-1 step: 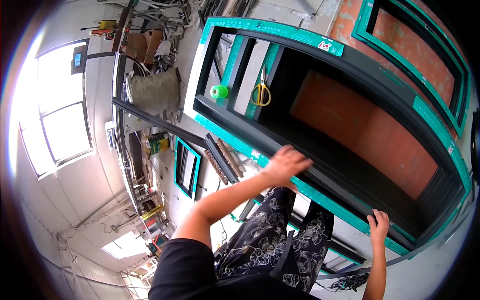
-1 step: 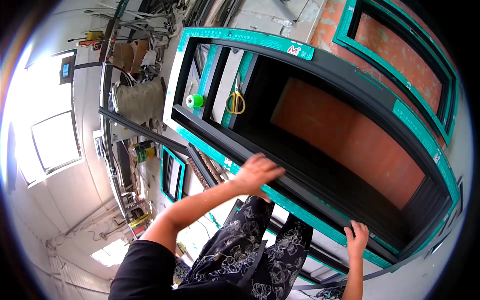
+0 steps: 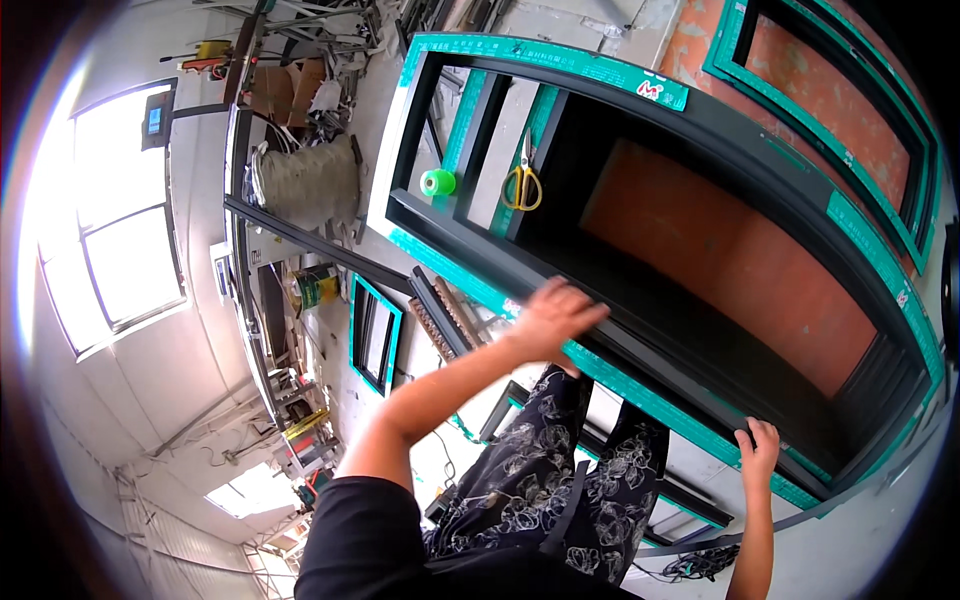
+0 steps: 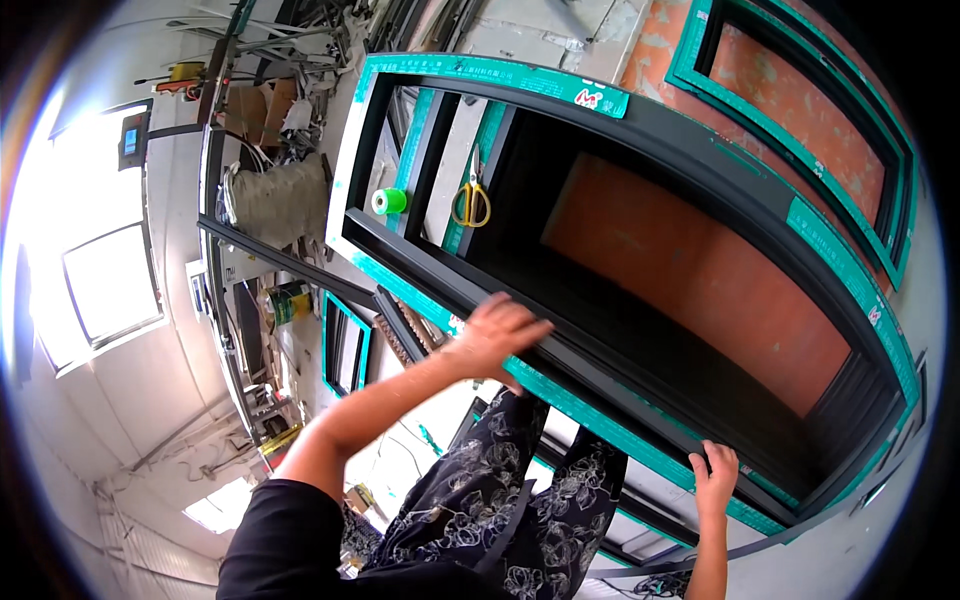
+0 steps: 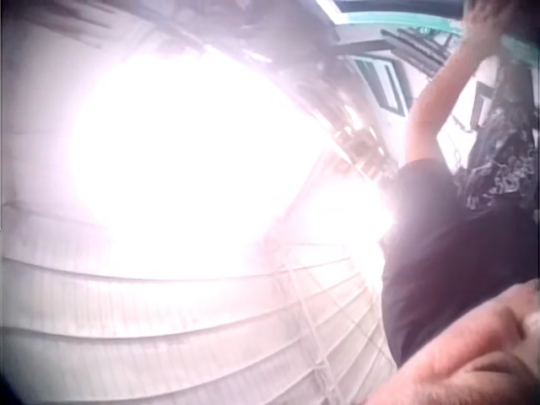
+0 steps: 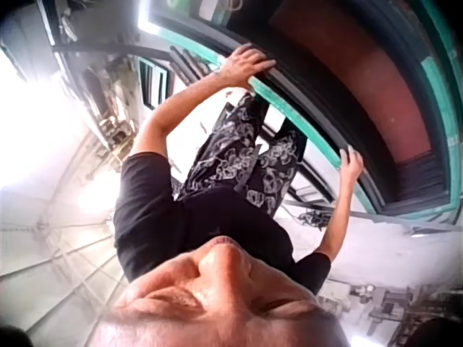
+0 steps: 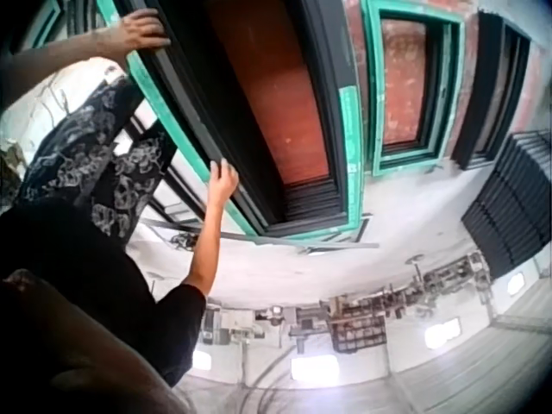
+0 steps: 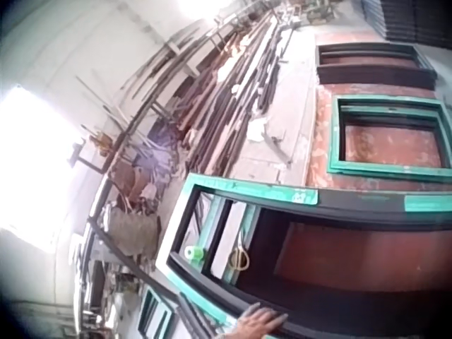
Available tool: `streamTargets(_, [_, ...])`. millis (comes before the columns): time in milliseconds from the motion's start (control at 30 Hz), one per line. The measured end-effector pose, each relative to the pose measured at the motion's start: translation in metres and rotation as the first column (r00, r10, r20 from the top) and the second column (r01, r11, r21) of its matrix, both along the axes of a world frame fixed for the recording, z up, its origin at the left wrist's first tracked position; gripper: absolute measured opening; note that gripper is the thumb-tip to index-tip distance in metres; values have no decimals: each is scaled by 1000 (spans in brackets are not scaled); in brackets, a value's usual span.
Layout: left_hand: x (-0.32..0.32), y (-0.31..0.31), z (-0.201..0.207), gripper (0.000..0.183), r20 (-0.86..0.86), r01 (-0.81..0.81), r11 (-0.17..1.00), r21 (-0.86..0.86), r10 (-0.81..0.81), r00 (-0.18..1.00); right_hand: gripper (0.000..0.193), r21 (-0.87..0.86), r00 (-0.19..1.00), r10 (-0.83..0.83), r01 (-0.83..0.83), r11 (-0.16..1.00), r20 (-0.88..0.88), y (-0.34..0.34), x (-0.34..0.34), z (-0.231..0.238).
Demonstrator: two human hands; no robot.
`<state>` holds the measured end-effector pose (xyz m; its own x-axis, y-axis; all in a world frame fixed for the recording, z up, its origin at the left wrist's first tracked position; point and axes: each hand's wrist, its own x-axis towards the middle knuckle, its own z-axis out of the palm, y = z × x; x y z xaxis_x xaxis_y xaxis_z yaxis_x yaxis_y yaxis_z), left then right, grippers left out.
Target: The person trims green tape from metal frames using scissors, cuts long metal bars with a circular saw, and applies green tape to the edges of the frames.
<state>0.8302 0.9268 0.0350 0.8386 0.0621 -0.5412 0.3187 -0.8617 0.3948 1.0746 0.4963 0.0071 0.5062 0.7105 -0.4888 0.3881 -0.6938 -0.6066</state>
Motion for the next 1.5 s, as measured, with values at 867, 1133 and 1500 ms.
streamTargets(867, [-105, 84, -39, 112, 218, 52, 985, 166, -88, 972, 50, -137, 983, 181, -178, 974, 12, 47, -34, 0])
streamTargets(1133, [-81, 97, -18, 87, 9, -18, 1000, 14, 18, 1000, 54, -124, 989, 125, -134, 983, -74, 91, -51, -14])
streamTargets(1500, [-83, 147, -52, 39, -68, 7, 964, 264, 11, 998, 50, -91, 933, 332, -322, 942, 141, 77, -52, -34])
